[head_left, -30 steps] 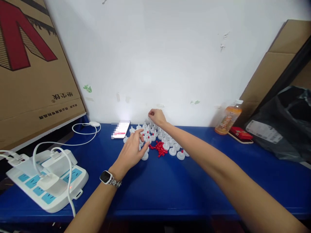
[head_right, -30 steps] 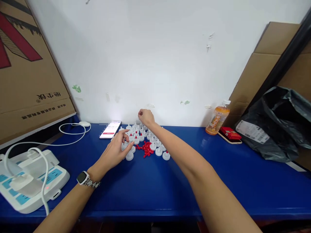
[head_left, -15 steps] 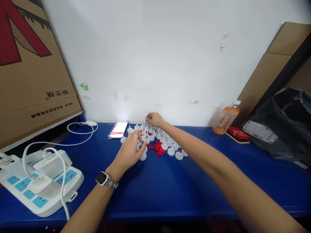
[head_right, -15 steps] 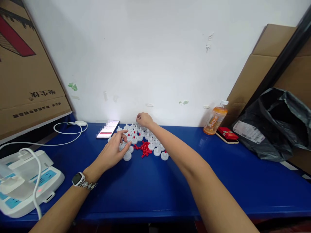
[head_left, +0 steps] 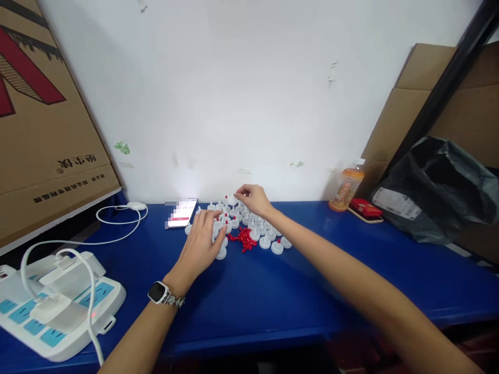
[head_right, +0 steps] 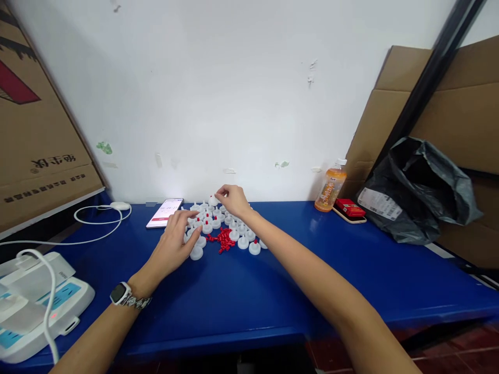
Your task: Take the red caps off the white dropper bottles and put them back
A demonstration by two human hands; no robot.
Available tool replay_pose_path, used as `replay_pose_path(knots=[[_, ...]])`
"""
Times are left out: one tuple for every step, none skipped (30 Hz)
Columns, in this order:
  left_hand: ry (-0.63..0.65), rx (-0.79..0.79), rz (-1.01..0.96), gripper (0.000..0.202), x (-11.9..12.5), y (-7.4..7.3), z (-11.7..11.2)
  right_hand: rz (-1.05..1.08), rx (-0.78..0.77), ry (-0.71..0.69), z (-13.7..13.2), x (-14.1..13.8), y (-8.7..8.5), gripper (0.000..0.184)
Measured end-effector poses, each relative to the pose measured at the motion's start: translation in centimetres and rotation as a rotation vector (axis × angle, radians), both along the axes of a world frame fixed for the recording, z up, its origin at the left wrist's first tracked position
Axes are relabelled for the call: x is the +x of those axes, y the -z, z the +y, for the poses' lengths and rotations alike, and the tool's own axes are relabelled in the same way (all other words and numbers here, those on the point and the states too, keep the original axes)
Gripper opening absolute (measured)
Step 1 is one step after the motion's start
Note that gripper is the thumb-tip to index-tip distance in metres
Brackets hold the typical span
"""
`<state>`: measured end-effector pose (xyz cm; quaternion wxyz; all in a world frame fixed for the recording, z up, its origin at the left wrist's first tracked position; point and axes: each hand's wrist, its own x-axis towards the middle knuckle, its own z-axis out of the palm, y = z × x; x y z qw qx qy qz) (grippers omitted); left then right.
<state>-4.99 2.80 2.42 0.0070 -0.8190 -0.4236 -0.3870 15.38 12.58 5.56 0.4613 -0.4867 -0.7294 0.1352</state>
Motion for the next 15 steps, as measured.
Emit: replay_pose_path(knots=[[0.0, 0.018, -0.009, 0.035, 0.2, -0.1, -0.1, 0.077, 0.002, -0.047, -1.8, 0.2, 0.0, 0.017], [0.008, 0.031, -0.011, 0.038, 0.4, -0.1, -0.2, 0.137, -0.007, -0.095, -3.5, 0.3, 0.1, 0.019], [0.023, 0.032, 0.0, 0.04, 0.7, -0.1, -0.3, 0.175, -0.02, -0.148, -5.2, 0.4, 0.2, 0.021], [0.04, 0.022, 0.022, 0.042, 0.9, -0.1, -0.5, 0.205, -0.035, -0.186, -6.7, 0.4, 0.5, 0.021], [0.055, 0.002, 0.049, 0.042, 1.1, 0.0, -0.6, 0.229, -0.055, -0.212, -8.0, 0.3, 0.9, 0.021], [0.065, -0.022, 0.078, 0.041, 1.2, 0.0, -0.7, 0.249, -0.066, -0.222, -9.1, 0.3, 1.2, 0.022], [0.069, -0.042, 0.101, 0.039, 1.3, 0.1, -0.8, 0.259, -0.071, -0.216, -9.9, 0.3, 1.6, 0.023], [0.067, -0.056, 0.114, 0.037, 1.3, 0.2, -0.9, 0.252, -0.067, -0.2, -10.6, 0.4, 1.9, 0.024], [0.062, -0.062, 0.117, 0.036, 1.3, 0.2, -0.9, 0.213, -0.048, -0.184, -11.0, 0.6, 2.2, 0.025], [0.058, -0.065, 0.113, 0.035, 1.1, 0.2, -0.9, 0.135, -0.017, -0.174, -11.5, 0.8, 2.4, 0.025], [0.055, -0.067, 0.106, 0.034, 1.0, 0.3, -0.8, 0.016, 0.022, -0.177, -11.8, 1.2, 2.6, 0.023], [0.05, -0.072, 0.1, 0.034, 0.8, 0.2, -0.8, -0.124, 0.063, -0.188, -12.1, 1.5, 2.6, 0.021], [0.043, -0.077, 0.094, 0.033, 0.7, 0.2, -0.7, -0.273, 0.098, -0.205, -12.3, 1.9, 2.7, 0.018], [0.039, -0.082, 0.093, 0.033, 0.5, 0.2, -0.6, -0.407, 0.122, -0.221, -12.5, 2.2, 2.7, 0.016], [0.037, -0.084, 0.094, 0.034, 0.4, 0.2, -0.6, -0.509, 0.137, -0.225, -12.7, 2.4, 2.8, 0.016]])
